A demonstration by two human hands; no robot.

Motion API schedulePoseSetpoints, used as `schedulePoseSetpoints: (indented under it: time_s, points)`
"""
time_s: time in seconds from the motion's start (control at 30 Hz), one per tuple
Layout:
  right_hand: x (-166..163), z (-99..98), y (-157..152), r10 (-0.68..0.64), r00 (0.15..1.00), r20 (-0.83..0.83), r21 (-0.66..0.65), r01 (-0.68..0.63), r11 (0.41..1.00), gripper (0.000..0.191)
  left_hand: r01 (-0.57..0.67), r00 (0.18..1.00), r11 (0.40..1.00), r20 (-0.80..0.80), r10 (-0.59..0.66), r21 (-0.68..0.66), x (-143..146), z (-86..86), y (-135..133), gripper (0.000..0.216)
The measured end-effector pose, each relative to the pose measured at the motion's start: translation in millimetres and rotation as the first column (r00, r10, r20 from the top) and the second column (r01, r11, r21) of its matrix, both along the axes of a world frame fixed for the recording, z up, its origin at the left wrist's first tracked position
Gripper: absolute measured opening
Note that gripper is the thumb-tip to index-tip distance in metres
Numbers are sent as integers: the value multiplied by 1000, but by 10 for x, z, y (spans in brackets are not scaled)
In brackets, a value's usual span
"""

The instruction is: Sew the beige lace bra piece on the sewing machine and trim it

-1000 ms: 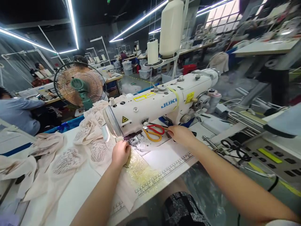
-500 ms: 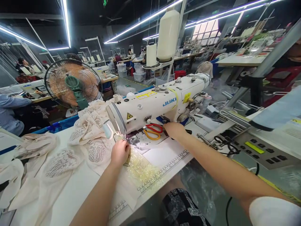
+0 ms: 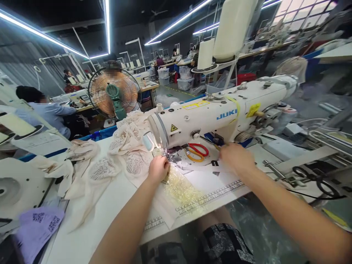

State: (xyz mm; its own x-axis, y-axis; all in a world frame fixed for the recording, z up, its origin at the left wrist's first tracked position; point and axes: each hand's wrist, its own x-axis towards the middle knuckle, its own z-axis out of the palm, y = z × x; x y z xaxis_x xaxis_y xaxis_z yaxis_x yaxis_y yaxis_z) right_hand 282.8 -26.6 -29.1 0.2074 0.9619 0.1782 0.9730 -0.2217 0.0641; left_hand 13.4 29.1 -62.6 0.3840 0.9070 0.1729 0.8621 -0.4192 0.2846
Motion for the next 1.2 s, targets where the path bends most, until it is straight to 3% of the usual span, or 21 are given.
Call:
schedulePoseSetpoints:
  time_s: [0.13,0.2,0.23,0.27,0.33,0.37,0.43,0.5,0.6,0.73,0.83,1.03,1.13,1.2]
  points:
    - [197,-5,-516,-29,988,-150,-26,25,999,27,-152,988,988,1,152,30,-61,266,-81,5]
    - [95,-113,-802,62,884,-463,-20,-81,997,28,-188,981,980,-59,184,-69,-103,491,-237,12]
    - [-21,-185,-930,143,809,-570,35,-150,988,30,-134,989,970,-81,119,-201,-111,587,-351,20]
    - [-175,-260,-1038,209,740,-640,99,-190,977,32,-2,999,936,-43,-14,-351,-106,656,-484,26]
    - [-547,-384,-1173,333,634,-698,178,-298,938,30,270,957,809,238,-166,-522,-49,681,-769,21]
    - [-736,-420,-1193,398,601,-693,205,-365,908,28,340,907,755,406,-107,-560,-5,638,-900,19]
    - [-1042,-431,-1144,486,584,-651,257,-432,864,27,352,749,725,643,162,-593,73,491,-1085,18]
    - [-1189,-389,-997,538,546,-642,286,-481,829,26,307,523,729,748,407,-611,97,350,-1132,19]
    - [-1125,-323,-699,562,450,-694,270,-560,783,25,332,265,709,783,563,-622,29,291,-981,20]
    - [-930,-311,-394,364,374,-853,181,-443,878,28,380,108,665,745,659,-643,-57,340,-722,17]
    - [-953,-309,-328,272,333,-903,124,-404,906,31,389,77,652,728,681,-651,-6,314,-678,15]
    - [-1135,-312,-357,392,397,-830,226,-402,887,19,481,98,637,759,644,-602,125,276,-758,20]
    - [-1075,-317,-361,342,411,-845,203,-344,917,18,426,99,640,736,670,-639,110,297,-746,19]
    - [-934,-301,-339,304,459,-835,162,-323,932,19,357,141,647,724,675,-674,64,302,-730,17]
